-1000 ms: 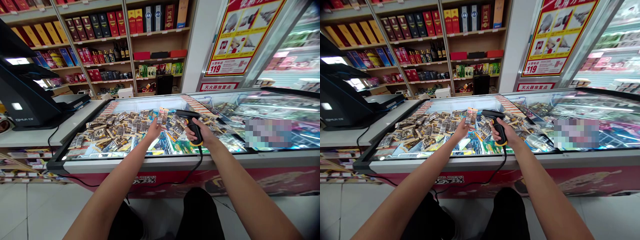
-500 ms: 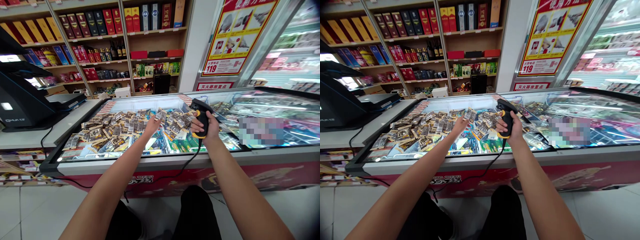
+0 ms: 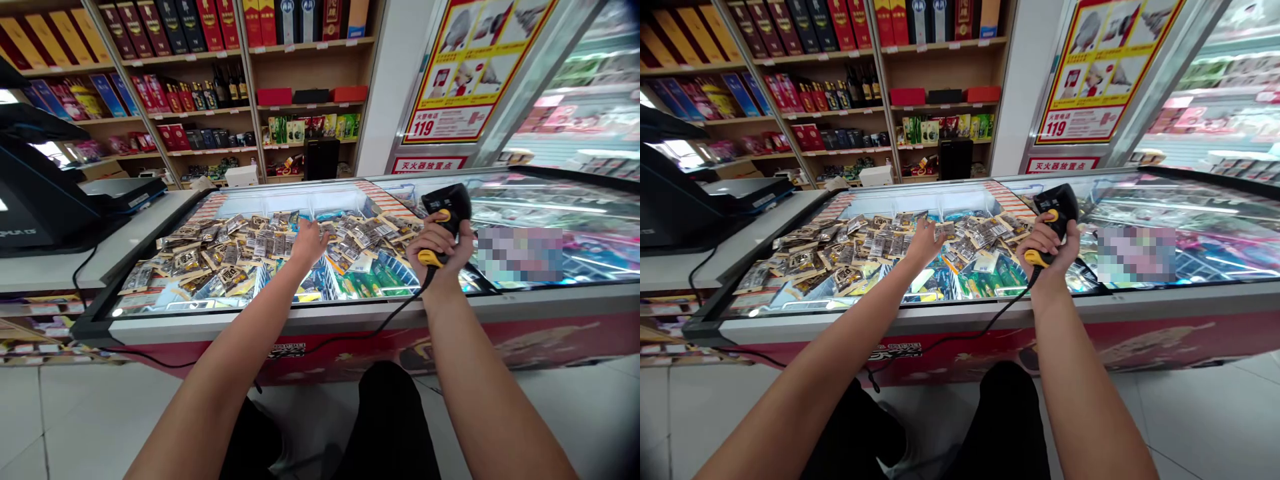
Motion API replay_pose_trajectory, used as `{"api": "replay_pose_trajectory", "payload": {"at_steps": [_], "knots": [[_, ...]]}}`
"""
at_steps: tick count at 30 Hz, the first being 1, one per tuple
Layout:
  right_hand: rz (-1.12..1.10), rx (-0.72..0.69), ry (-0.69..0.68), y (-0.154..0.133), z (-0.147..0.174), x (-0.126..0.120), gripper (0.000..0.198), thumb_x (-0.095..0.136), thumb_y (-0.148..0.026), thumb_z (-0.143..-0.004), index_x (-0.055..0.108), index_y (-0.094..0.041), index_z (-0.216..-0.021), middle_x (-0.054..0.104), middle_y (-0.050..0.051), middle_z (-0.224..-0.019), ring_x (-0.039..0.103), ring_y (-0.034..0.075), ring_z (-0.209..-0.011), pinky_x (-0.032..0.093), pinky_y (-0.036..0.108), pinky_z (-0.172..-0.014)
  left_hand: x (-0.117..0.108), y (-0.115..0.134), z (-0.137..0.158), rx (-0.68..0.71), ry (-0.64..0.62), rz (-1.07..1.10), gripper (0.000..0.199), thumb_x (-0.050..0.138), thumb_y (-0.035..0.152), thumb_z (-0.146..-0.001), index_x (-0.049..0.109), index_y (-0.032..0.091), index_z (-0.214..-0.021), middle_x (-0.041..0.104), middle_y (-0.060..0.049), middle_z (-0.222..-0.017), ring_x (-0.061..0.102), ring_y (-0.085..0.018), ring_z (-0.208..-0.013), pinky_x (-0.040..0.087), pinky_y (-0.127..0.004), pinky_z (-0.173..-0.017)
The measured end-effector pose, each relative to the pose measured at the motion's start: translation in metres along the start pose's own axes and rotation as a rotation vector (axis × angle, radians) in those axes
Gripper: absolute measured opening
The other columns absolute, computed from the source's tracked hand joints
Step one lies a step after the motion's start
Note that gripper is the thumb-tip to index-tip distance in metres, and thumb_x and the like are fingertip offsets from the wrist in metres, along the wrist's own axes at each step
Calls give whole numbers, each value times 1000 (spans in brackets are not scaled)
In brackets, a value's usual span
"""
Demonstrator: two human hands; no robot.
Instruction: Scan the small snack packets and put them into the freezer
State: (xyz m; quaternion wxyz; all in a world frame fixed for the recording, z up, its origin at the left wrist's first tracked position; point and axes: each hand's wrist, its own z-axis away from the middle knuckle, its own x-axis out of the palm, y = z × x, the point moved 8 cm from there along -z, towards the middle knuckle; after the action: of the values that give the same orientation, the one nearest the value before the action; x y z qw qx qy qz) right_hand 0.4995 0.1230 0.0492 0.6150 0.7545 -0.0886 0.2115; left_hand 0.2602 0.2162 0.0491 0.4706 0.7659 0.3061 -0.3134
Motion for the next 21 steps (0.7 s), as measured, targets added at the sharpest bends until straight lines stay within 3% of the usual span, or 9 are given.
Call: {"api": "replay_pose_trajectory", "payload": {"at_steps": [3,7,10,14,18,21], "knots": [[97,99,28,0,-5,0,37,86,-31,-75,73,-31,-110,62,3,-60,36,11,-48,19,38,-52,-22,-6,7,24,-26,-151,37,56,33,-106,69,14,-135,57,-24,-147,54,-39,-141,46,-49,-119],[610,354,-38,4,-17,7,36,81,-29,-74,67,-31,-107,46,-3,-50,31,11,-42,26,39,-55,-66,-35,26,-51,42,-392,39,59,41,-103,72,17,-132,58,-24,-148,49,-47,-144,43,-60,-118],[897,421,-119,6,-18,10,31,72,-38,-84,58,-29,-110,43,-5,-55,35,13,-42,35,39,-57,-87,-60,40,-133,41,-469,54,60,58,-102,69,17,-136,60,-27,-147,52,-48,-142,44,-60,-116],[1200,275,-155,10,-13,8,28,64,-43,-96,54,-26,-115,42,-9,-60,38,10,-43,37,29,-54,-85,-71,44,-121,-27,-463,73,70,68,-94,61,16,-145,61,-28,-150,52,-48,-144,41,-60,-119],[1706,-12,-77,13,-7,6,24,60,-46,-103,55,-24,-109,33,-13,-57,12,5,-40,24,22,-46,-77,-69,39,-173,-28,-368,89,77,59,-92,46,11,-160,66,-31,-145,49,-49,-150,34,-65,-124],[2043,-45,-31,21,-8,-1,31,61,-54,-102,55,-24,-103,22,-14,-59,-1,6,-46,18,24,-46,-75,-76,37,-266,-1,-212,85,77,49,-95,42,12,-162,73,-27,-137,59,-46,-142,37,-62,-123]]}}
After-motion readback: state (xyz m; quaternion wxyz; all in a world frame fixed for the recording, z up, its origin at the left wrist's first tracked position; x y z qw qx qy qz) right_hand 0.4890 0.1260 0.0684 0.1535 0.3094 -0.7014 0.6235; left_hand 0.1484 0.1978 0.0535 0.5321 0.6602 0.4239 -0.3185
